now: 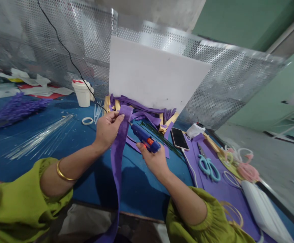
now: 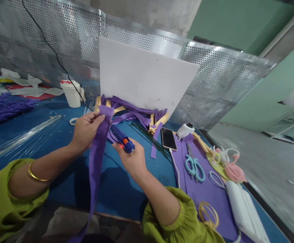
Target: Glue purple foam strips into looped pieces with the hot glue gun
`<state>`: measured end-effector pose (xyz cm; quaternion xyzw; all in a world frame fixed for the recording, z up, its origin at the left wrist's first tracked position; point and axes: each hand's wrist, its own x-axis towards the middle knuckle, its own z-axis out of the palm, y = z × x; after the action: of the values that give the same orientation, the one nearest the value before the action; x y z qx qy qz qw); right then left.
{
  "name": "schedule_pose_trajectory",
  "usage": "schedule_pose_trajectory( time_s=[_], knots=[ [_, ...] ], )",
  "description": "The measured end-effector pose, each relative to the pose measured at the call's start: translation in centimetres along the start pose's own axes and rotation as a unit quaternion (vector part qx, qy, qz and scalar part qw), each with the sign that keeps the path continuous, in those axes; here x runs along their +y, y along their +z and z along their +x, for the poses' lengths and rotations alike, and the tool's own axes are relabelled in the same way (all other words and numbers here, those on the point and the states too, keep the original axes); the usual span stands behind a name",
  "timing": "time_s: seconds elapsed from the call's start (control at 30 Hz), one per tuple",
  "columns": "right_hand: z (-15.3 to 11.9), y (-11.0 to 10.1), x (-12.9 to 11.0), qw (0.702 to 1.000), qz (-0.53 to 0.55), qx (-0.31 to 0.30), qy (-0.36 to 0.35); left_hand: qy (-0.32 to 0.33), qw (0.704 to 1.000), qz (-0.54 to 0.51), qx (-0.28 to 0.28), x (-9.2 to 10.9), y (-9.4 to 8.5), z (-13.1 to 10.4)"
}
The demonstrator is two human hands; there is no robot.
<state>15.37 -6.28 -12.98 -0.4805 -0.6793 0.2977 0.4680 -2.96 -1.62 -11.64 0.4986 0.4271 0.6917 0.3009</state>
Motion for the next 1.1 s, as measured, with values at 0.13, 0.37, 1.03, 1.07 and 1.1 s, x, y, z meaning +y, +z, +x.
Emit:
schedule_pose_trajectory(
  time_s=[0.13, 0.37, 1.03, 1.07, 1.1],
  knots=[
    [0.1, 0.0, 0.0, 1.0, 0.006, -0.003, 0.009, 0.004, 1.0, 0.003, 0.004, 0.2, 0.1, -0.1],
    [0.3, 0.2, 0.2, 0.998, 0.059, -0.014, 0.033, 0.03, 0.999, 0.029, 0.004, 0.2, 0.0, 0.1],
    [0.5, -0.2, -1.5, 0.988, 0.14, -0.004, 0.058, 0.015, 1.0, 0.019, 0.015, 0.9, 0.0, 0.1],
    [0.5, -0.3, -1.3, 0.99, 0.131, 0.003, 0.05, 0.007, 1.0, 0.01, 0.02, 1.0, 0.0, 0.2],
    [0.6, -0.4, -1.1, 0.992, 0.115, 0.011, 0.041, -0.003, 1.0, -0.003, 0.022, 1.0, 0.0, 0.2]
  ],
)
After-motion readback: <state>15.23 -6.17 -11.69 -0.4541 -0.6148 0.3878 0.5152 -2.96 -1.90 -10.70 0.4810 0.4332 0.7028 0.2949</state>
